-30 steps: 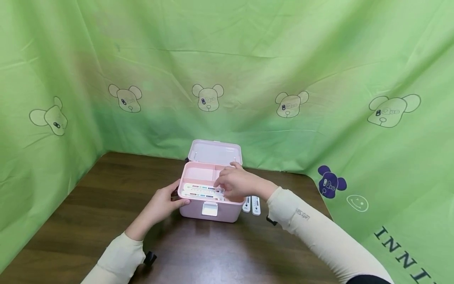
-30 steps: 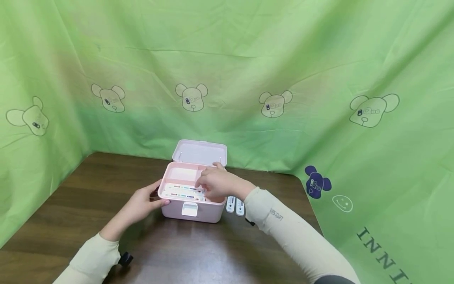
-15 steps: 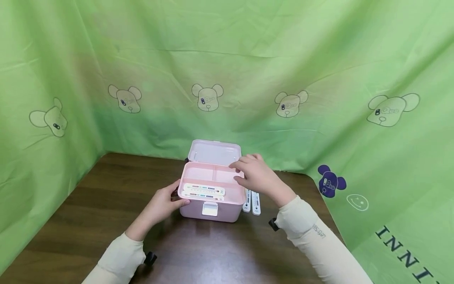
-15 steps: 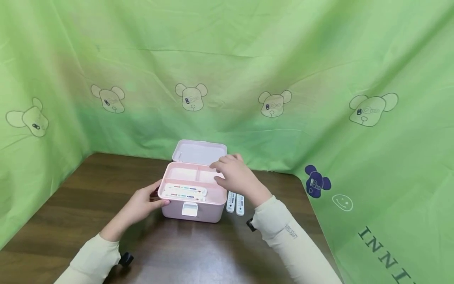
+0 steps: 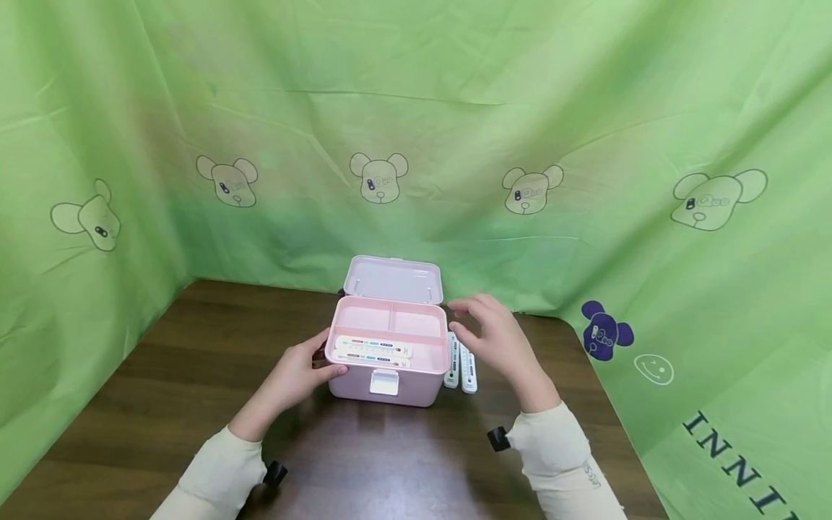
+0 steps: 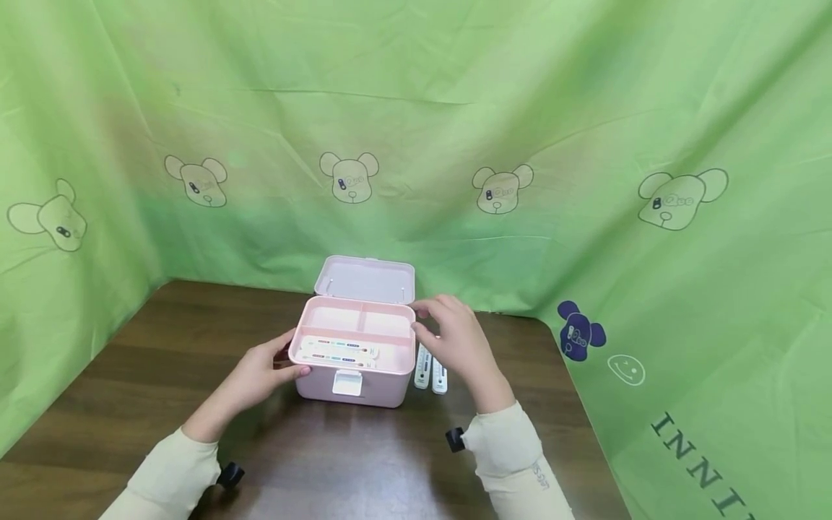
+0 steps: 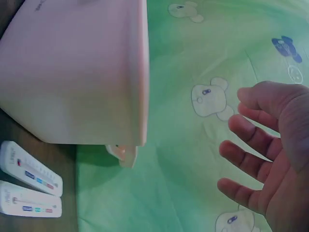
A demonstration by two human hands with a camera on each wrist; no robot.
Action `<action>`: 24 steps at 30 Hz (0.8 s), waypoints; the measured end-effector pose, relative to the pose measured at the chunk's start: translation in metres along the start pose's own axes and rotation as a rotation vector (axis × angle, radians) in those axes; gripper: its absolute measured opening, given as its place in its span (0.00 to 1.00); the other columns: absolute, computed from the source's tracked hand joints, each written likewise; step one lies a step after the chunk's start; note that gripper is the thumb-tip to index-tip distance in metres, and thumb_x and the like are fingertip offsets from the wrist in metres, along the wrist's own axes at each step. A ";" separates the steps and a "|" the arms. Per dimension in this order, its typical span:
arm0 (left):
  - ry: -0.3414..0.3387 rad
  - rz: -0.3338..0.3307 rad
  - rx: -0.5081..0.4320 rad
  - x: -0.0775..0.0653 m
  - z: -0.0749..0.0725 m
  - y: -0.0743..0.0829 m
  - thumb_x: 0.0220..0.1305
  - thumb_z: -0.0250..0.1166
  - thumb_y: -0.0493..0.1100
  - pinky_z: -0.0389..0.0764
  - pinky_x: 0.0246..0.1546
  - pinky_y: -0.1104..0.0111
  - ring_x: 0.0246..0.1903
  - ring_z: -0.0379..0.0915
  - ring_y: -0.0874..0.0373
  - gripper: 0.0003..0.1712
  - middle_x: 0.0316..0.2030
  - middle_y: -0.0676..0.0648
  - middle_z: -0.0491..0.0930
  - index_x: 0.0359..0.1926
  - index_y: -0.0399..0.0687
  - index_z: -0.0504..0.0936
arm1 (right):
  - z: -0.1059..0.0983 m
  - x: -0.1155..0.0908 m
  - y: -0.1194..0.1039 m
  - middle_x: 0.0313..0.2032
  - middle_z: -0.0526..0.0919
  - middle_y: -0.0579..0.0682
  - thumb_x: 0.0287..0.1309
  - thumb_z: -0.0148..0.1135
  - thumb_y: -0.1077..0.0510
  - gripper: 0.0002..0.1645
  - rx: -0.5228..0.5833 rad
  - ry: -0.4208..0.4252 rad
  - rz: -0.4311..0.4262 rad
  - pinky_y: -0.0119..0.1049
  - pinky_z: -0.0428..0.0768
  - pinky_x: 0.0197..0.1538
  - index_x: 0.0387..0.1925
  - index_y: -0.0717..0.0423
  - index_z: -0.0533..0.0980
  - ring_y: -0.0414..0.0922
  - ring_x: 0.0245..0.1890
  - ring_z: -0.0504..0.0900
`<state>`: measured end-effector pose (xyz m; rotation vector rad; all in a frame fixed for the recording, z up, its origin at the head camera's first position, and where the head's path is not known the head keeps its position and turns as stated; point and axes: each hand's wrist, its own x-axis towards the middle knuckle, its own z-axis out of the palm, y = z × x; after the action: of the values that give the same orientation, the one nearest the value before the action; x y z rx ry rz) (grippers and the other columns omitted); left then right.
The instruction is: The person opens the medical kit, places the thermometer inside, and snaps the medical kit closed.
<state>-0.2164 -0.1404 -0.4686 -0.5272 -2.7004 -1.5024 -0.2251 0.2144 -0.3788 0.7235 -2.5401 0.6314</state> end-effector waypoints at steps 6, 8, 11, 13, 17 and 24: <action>-0.002 0.000 -0.003 0.000 0.002 -0.001 0.62 0.76 0.49 0.86 0.51 0.59 0.54 0.82 0.50 0.45 0.55 0.43 0.85 0.76 0.46 0.67 | 0.008 -0.026 0.006 0.43 0.85 0.49 0.60 0.72 0.60 0.17 0.041 0.091 0.045 0.50 0.76 0.56 0.51 0.55 0.84 0.49 0.49 0.80; 0.001 0.005 -0.003 0.000 0.002 -0.001 0.62 0.76 0.49 0.86 0.51 0.59 0.54 0.83 0.50 0.45 0.54 0.43 0.85 0.76 0.46 0.67 | 0.012 -0.033 0.008 0.44 0.85 0.50 0.59 0.72 0.62 0.17 0.066 0.127 0.074 0.49 0.76 0.56 0.51 0.56 0.84 0.49 0.50 0.80; 0.000 0.005 -0.005 -0.001 0.001 0.000 0.62 0.76 0.50 0.86 0.50 0.60 0.54 0.83 0.51 0.45 0.54 0.44 0.85 0.76 0.46 0.67 | 0.017 -0.043 0.013 0.45 0.85 0.51 0.59 0.73 0.63 0.18 0.107 0.183 0.148 0.47 0.76 0.56 0.51 0.57 0.84 0.49 0.50 0.80; -0.002 -0.002 -0.008 -0.001 0.001 0.000 0.62 0.76 0.50 0.86 0.50 0.60 0.54 0.83 0.51 0.45 0.55 0.44 0.85 0.76 0.46 0.67 | 0.022 -0.049 0.017 0.46 0.85 0.51 0.58 0.73 0.63 0.18 0.124 0.212 0.200 0.45 0.75 0.56 0.51 0.57 0.84 0.49 0.51 0.80; -0.001 -0.007 -0.011 -0.001 0.001 -0.001 0.62 0.76 0.50 0.86 0.50 0.60 0.54 0.83 0.50 0.46 0.56 0.43 0.84 0.76 0.45 0.67 | 0.032 -0.060 0.026 0.46 0.85 0.53 0.57 0.75 0.63 0.19 0.156 0.253 0.293 0.45 0.75 0.57 0.51 0.59 0.84 0.51 0.51 0.81; -0.003 -0.001 -0.001 0.000 0.001 -0.003 0.62 0.76 0.51 0.86 0.50 0.59 0.54 0.82 0.50 0.46 0.58 0.41 0.83 0.76 0.44 0.66 | 0.053 -0.078 0.039 0.48 0.84 0.57 0.56 0.77 0.61 0.23 0.186 0.221 0.466 0.50 0.74 0.61 0.54 0.61 0.83 0.55 0.54 0.80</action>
<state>-0.2171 -0.1405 -0.4717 -0.5286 -2.7025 -1.5039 -0.2011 0.2458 -0.4729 0.0959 -2.4694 1.0466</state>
